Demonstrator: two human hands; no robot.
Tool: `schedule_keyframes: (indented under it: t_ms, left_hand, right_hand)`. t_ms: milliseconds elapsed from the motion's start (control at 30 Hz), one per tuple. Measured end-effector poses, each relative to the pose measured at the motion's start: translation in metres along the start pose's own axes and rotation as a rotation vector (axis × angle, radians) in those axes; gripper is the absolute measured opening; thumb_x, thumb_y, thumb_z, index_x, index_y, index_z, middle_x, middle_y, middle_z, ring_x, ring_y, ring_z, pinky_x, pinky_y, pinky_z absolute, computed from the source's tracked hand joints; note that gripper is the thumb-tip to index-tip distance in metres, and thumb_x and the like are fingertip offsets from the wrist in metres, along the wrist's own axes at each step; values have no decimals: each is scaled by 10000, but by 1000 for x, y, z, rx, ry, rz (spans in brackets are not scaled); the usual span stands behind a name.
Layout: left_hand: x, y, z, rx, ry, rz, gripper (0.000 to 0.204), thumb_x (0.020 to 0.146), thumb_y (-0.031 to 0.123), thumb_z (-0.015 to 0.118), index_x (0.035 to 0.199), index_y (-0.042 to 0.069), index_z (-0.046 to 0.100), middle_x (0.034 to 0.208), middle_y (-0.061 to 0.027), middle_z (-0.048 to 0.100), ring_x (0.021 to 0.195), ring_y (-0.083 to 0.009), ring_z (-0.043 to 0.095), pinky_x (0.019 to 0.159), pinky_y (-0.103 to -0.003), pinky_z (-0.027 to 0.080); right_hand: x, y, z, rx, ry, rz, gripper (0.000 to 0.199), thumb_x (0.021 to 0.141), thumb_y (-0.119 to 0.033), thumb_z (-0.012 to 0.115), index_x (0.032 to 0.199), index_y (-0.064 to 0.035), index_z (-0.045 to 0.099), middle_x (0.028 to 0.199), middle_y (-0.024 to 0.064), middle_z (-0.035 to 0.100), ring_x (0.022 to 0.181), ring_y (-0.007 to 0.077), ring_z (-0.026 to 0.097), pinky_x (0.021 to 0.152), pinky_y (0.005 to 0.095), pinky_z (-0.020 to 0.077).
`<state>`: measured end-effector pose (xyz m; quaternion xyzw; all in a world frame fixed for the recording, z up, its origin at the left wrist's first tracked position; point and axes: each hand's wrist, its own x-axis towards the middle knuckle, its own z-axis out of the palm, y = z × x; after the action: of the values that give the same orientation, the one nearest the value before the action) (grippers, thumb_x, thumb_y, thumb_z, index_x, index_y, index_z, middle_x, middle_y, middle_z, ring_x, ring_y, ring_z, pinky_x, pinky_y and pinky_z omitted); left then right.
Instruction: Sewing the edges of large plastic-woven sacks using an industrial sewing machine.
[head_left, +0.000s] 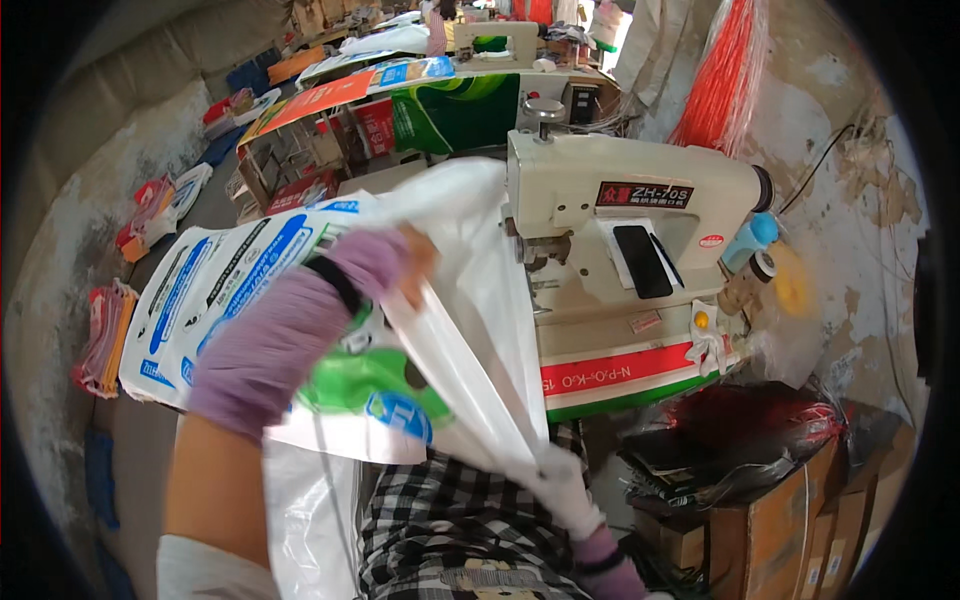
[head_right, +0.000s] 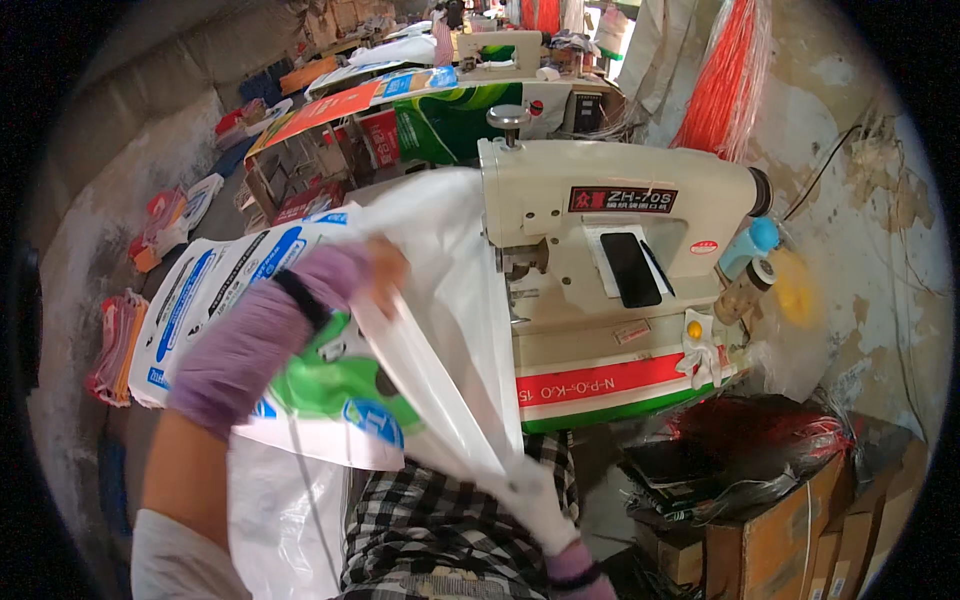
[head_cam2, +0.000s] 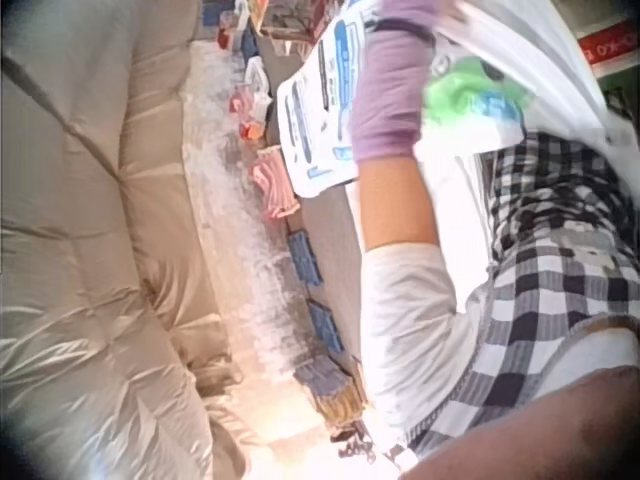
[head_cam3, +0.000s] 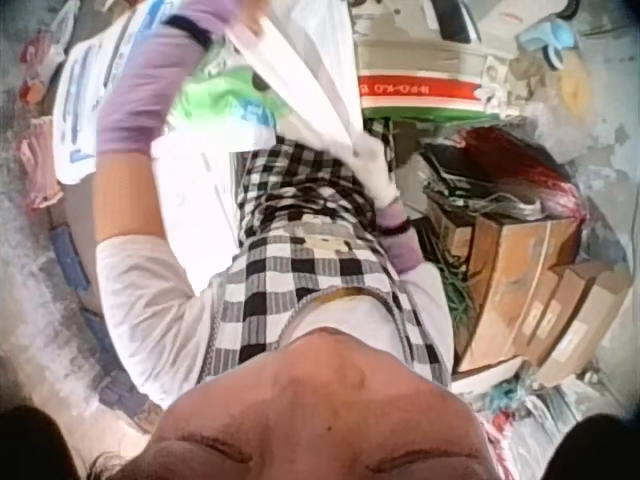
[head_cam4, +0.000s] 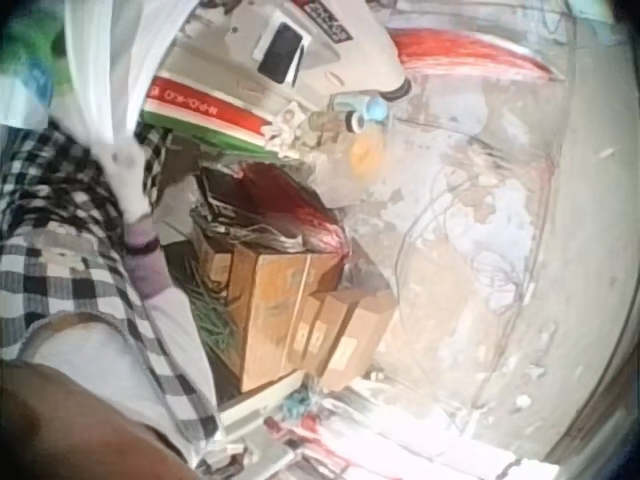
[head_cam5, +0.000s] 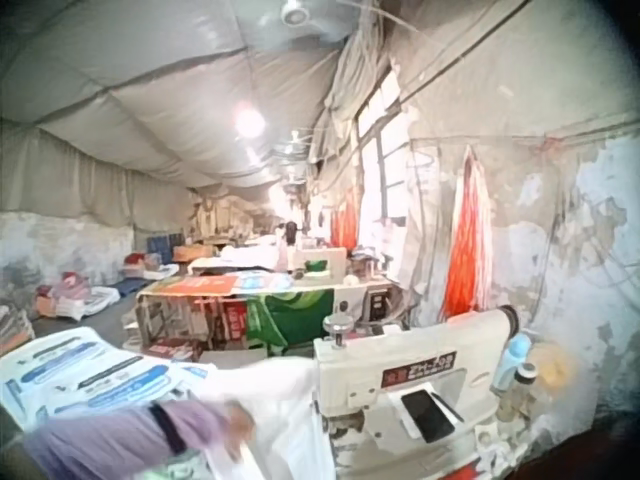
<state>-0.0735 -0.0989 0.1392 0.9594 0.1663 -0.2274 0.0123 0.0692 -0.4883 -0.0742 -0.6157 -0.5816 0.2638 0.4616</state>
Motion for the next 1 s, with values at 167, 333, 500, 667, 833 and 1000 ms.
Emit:
schedule_keyframes:
  t_ms: [167,333,500,667,833,1000]
  left_hand:
    - [-86,24,-69,365,271,-262,289,589,390,761,653,116,690,708,-106,625,796,-274,581,843,-390,417]
    - [-169,120,36,554,402,-189,98,716,148,607,689,70,660,669,-103,611,732,-269,587,1003,-583,344]
    - [-169,214,93,-79,347,121,366,662,233,686,985,63,661,809,-57,645,760,-236,631,668,-349,520]
    - [-143,151,102,-306,859,-219,239,774,81,634,1012,62,647,991,-125,637,872,-319,611,778,-407,498]
    - [-123,-76,103,-1113,1642,-979,822,758,291,774,1387,-15,341,1325,-219,451,1284,-326,382,1039,-424,367]
    - [-147,-184,166,-1059,1070,-1639,692,805,385,715,1345,53,438,1231,-168,548,1119,-264,547,925,-366,459]
  right_hand:
    - [100,39,-22,-125,149,-108,368,730,-266,753,555,-5,562,595,134,505,601,292,517,590,383,438]
    - [104,40,6,210,95,-76,318,735,-236,729,623,-10,534,692,127,511,679,293,508,616,379,423]
    - [53,-5,8,-81,67,-372,96,752,-188,698,770,-95,679,814,49,656,804,232,631,704,315,520]
    - [79,-40,33,-121,-28,-509,108,708,-171,724,774,-95,686,780,64,661,753,226,647,666,330,519]
    - [14,-129,-36,143,-392,-114,268,728,-104,754,966,-5,681,902,124,691,849,253,661,766,338,514]
    - [-51,-114,-60,308,-518,123,229,773,-95,742,963,11,671,906,113,701,814,183,663,754,313,516]
